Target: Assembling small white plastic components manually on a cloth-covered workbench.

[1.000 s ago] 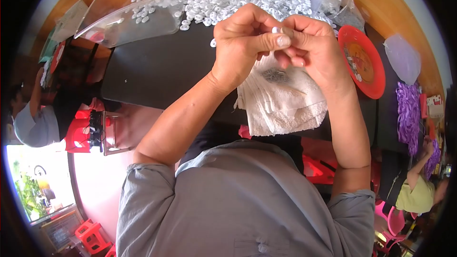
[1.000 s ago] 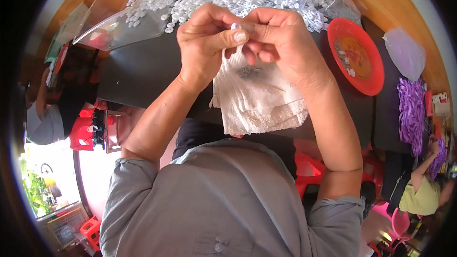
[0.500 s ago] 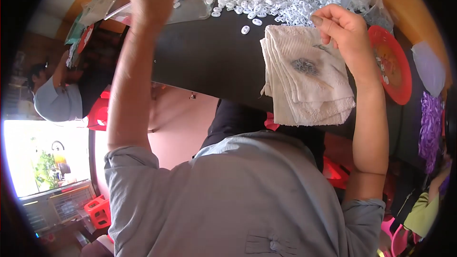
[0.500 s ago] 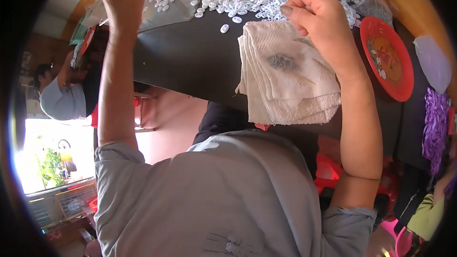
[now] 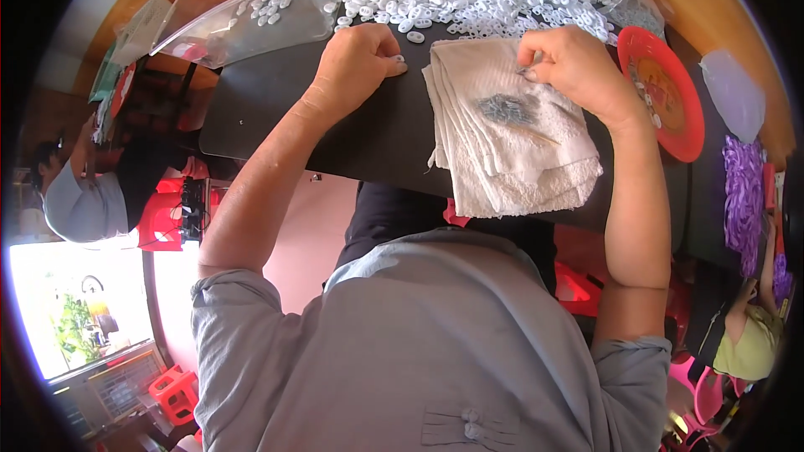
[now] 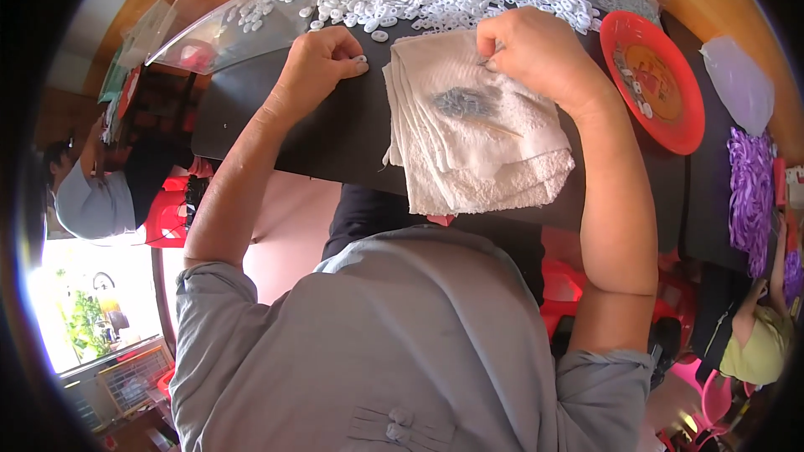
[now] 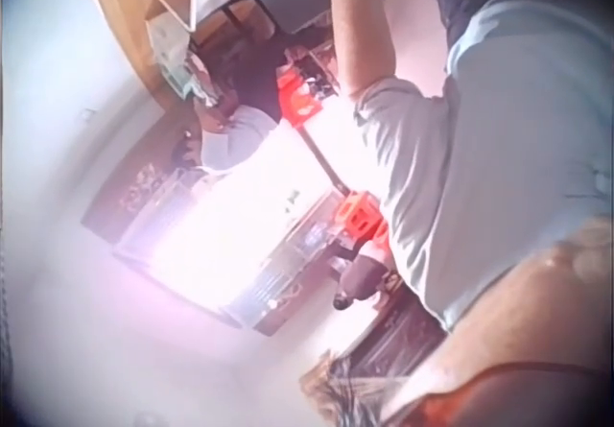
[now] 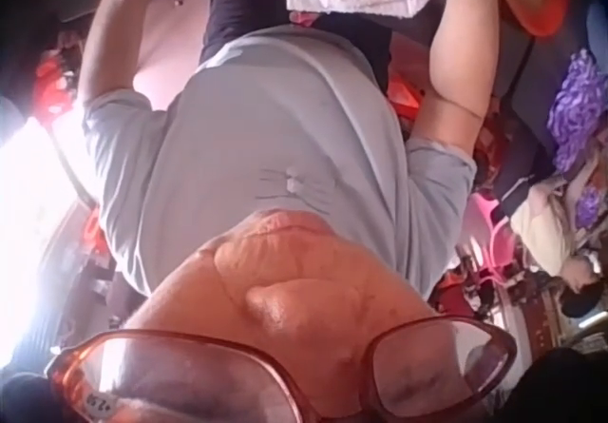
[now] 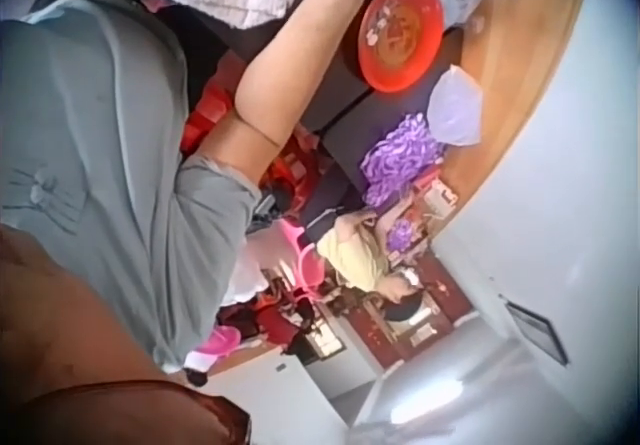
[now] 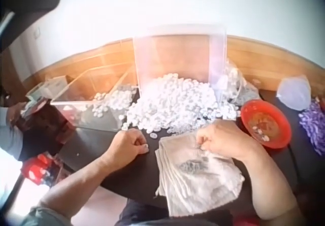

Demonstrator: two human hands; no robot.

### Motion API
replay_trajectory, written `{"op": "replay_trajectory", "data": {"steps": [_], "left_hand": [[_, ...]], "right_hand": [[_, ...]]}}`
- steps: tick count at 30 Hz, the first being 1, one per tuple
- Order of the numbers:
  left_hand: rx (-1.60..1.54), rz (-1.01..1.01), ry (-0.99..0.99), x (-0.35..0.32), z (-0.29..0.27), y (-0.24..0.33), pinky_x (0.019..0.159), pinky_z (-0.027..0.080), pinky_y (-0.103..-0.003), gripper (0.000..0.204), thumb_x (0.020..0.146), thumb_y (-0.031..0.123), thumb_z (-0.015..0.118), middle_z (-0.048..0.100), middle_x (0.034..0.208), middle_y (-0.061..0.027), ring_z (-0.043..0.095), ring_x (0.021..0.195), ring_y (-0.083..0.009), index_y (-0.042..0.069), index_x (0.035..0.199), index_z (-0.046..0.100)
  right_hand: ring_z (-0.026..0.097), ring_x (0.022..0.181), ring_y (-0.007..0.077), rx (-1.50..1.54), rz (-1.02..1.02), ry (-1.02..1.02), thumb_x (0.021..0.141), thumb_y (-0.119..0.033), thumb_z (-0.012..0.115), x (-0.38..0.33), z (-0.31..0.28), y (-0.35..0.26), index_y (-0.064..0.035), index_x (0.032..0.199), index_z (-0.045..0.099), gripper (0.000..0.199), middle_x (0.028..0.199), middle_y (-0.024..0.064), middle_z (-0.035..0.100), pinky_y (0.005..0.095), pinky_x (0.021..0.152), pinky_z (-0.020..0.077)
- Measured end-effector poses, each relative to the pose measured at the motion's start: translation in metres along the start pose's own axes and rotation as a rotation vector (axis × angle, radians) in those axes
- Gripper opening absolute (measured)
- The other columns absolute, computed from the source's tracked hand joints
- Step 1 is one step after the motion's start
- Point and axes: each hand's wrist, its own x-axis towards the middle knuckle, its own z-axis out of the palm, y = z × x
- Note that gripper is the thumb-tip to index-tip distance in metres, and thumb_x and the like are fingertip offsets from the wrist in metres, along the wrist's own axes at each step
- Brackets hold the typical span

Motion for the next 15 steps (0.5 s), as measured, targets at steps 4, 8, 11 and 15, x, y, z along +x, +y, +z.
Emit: {"op": "replay_trajectory", "data": {"steps": [4, 8, 11, 15], "left_hand": [[-0.077, 0.011, -0.006, 0.0, 0.003, 0.0, 0.068, 0.05, -0.035, 0.019, 0.068, 0.011, 0.075, 0.066, 0.076, -0.0101, 0.063, 0.073, -0.0249, 0.001, 0.08, 0.064], [-0.103, 0.102, 0.014, -0.003, 0.01, 0.008, 0.063, 0.047, -0.027, 0.014, 0.072, 0.004, 0.073, 0.059, 0.069, -0.0025, 0.054, 0.066, -0.0104, -0.001, 0.079, 0.062], [-0.184, 0.058, 0.029, -0.003, 0.014, 0.018, 0.061, 0.046, -0.026, 0.013, 0.073, 0.005, 0.074, 0.059, 0.068, -0.0012, 0.053, 0.064, -0.009, -0.001, 0.078, 0.063], [-0.503, 0.067, -0.033, 0.003, 0.02, 0.047, 0.056, 0.042, -0.022, 0.01, 0.077, 0.008, 0.072, 0.059, 0.066, 0.0008, 0.052, 0.061, -0.0064, 0.0, 0.081, 0.067]], "right_hand": [[0.06, 0.068, 0.0256, -0.1, 0.02, -0.053, 0.074, -0.005, 0.06, 0.004, 0.004, 0.0, -0.0012, 0.081, 0.06, 0.008, 0.069, 0.0122, 0.06, 0.0355, 0.065, 0.0452], [0.062, 0.074, 0.0292, -0.126, 0.062, -0.066, 0.074, -0.006, 0.06, 0.003, 0.004, 0.002, 0.0001, 0.08, 0.061, 0.009, 0.075, 0.0145, 0.063, 0.0384, 0.069, 0.0467], [0.062, 0.076, 0.0309, -0.128, 0.047, -0.096, 0.075, -0.006, 0.06, 0.001, 0.002, 0.002, 0.0014, 0.081, 0.061, 0.01, 0.078, 0.0162, 0.063, 0.0395, 0.07, 0.047], [0.063, 0.078, 0.0318, -0.173, 0.04, -0.083, 0.074, -0.005, 0.061, 0.004, 0.006, 0.008, 0.0023, 0.082, 0.062, 0.01, 0.08, 0.017, 0.064, 0.0402, 0.07, 0.0471]]}}
